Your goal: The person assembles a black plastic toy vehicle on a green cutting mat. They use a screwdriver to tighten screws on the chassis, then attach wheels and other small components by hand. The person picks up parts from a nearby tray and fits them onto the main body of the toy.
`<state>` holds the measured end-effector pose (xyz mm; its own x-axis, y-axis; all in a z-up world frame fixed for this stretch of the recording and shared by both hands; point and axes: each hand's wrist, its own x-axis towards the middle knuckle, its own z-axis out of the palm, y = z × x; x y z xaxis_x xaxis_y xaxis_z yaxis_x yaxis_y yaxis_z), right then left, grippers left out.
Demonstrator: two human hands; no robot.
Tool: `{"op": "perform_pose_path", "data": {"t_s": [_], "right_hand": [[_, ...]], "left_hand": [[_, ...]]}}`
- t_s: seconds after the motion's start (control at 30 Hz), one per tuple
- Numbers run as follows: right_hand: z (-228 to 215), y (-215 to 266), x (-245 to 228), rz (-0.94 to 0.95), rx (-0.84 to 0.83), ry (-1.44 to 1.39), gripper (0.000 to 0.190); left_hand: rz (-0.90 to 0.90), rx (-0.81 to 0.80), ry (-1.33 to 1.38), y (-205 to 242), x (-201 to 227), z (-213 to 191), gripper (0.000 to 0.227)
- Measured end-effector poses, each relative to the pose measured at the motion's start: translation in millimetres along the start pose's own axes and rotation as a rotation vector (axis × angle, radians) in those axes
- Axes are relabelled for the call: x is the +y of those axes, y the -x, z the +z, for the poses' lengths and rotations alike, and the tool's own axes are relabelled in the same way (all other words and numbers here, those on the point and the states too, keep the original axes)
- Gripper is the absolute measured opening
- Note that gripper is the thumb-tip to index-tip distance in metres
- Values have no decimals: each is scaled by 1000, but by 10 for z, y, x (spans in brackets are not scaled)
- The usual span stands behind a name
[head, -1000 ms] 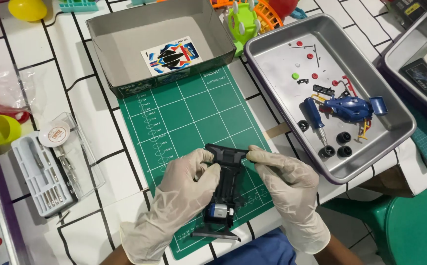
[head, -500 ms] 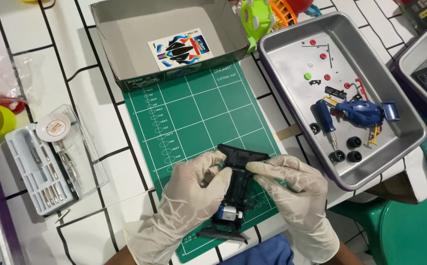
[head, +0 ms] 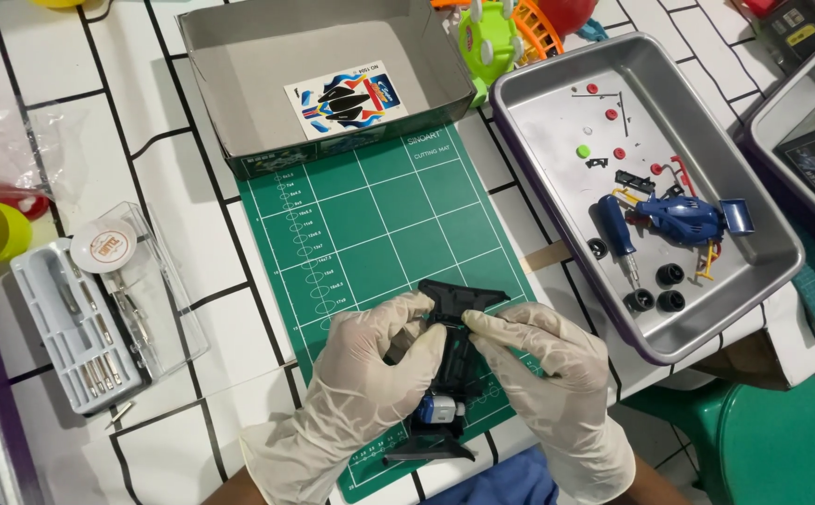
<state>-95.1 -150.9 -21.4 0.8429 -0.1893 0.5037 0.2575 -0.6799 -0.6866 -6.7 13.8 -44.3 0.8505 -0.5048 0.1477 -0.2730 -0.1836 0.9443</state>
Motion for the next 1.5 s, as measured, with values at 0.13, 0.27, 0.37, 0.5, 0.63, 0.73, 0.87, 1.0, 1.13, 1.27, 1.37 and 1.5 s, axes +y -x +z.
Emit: {"op": "perform_pose_path", "data": {"t_s": [0.13, 0.27, 0.37, 0.5, 0.63, 0.73, 0.87, 1.0, 1.13, 1.27, 1.37, 1.5], "right_hand": [[38, 31, 26, -53, 11, 17, 34], [100, 112, 139, -258, 93, 98, 51], [103, 41, 12, -220, 76, 100, 36], [116, 78, 41, -286, 106, 133, 38], [56, 49, -56, -212, 71, 173, 29], [18, 62, -82, -155, 63, 230, 25], [35, 173, 19, -309, 80, 377, 49], [43, 142, 1, -337, 58, 368, 27], [38, 138, 11, -82, 55, 156, 16], [58, 65, 64, -147, 48, -27, 29], [-99, -70, -140, -57, -42, 2, 33], [-41, 108, 103, -23, 367, -273, 25]], "left_hand": [[-70, 1, -39, 15, -34, 21, 31], [23, 21, 2, 18, -40, 18, 25], [-55, 6, 2, 23, -11, 9, 31], [-63, 18, -11, 28, -46, 24, 34], [18, 73, -26, 55, -57, 31, 31], [10, 53, -4, 63, -23, 7, 32], [32, 83, 4, 83, -23, 36, 27], [53, 78, -40, 79, 12, 14, 30], [80, 94, -19, 59, -17, 41, 26], [44, 82, 27, 58, 11, -2, 21], [-65, 107, 34, 57, 2, 14, 19], [-58, 111, 24, 66, -46, 24, 26]]}}
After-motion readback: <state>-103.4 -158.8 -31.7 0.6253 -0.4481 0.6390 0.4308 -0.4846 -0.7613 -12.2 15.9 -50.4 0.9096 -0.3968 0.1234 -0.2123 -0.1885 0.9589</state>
